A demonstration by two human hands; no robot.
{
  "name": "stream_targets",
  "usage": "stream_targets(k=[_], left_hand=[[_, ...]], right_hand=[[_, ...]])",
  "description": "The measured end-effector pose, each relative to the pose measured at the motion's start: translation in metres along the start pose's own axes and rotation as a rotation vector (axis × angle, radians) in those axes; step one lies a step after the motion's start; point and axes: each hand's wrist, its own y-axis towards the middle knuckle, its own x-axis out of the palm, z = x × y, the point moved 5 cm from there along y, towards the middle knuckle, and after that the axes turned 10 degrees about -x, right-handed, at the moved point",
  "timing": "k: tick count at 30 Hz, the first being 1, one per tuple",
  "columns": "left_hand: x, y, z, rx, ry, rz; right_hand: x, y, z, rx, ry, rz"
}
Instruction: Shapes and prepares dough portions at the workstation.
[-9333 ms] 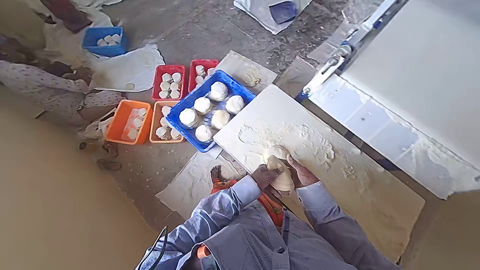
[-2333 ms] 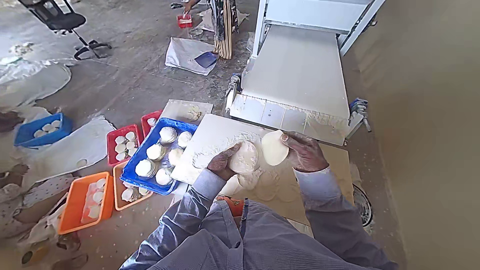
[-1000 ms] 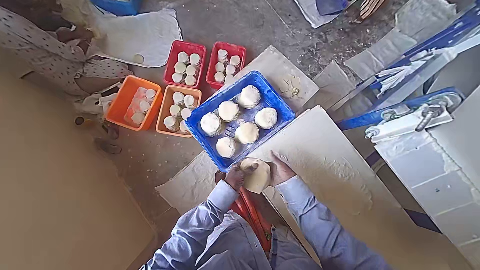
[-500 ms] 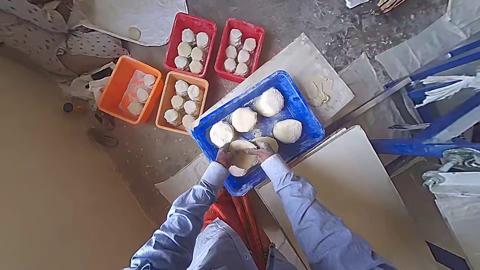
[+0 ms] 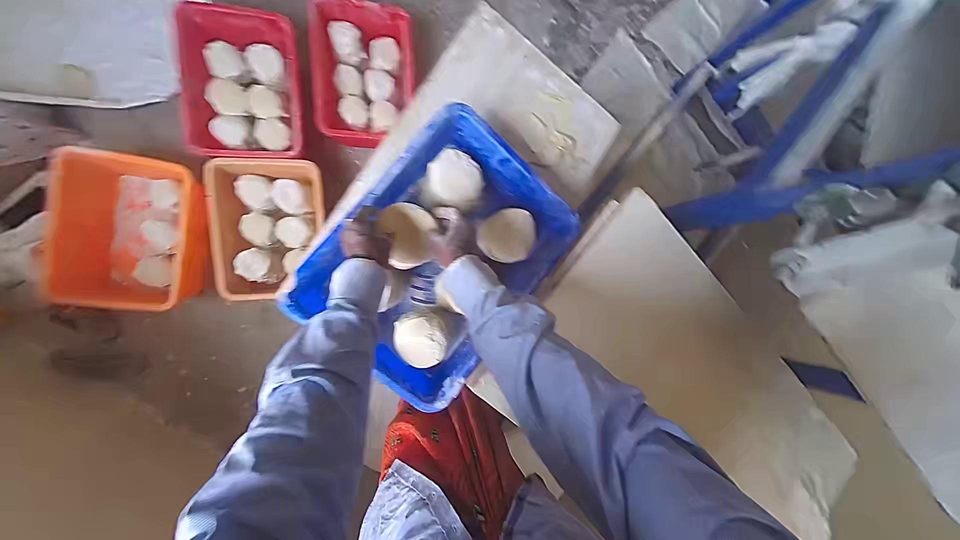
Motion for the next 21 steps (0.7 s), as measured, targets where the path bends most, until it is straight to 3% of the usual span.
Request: stream_targets(k=[3,6,9,12,16,18,21], left_hand=[[-0.005,-0.024,-0.008,0.082,0.011,0.096],[-0.006,-0.078,-0.019,0.149,-0.117,0.193],[0.023,-0.164,-0.018,0.147,-0.161,0.154],[0.093,-0.240,-0.022,0.231,-0.226,-0.037],[0.199,-0.341,-0.010,0.197,-0.115,-0.382],[0.246,-0.379,-0.002,0.112,-0.158,-0.515],[0.296,-0.421,0.005,-0.028,-0.245,-0.636]], right_hand=[[-0.031,-0.065,-0.011,-0.150,0.066,0.130],[-0.056,-0.176,-0.010,-0.405,0.190,0.093],[-0.075,-0.288,0.037,-0.487,0.257,-0.041],[-0.139,-0.358,0.115,-0.365,0.059,0.018],[-0.252,-0.378,0.223,0.013,-0.239,0.173],[-0.287,-0.366,0.250,-0.008,-0.280,0.192],[-0.295,-0.349,0.250,-0.137,-0.298,0.112]])
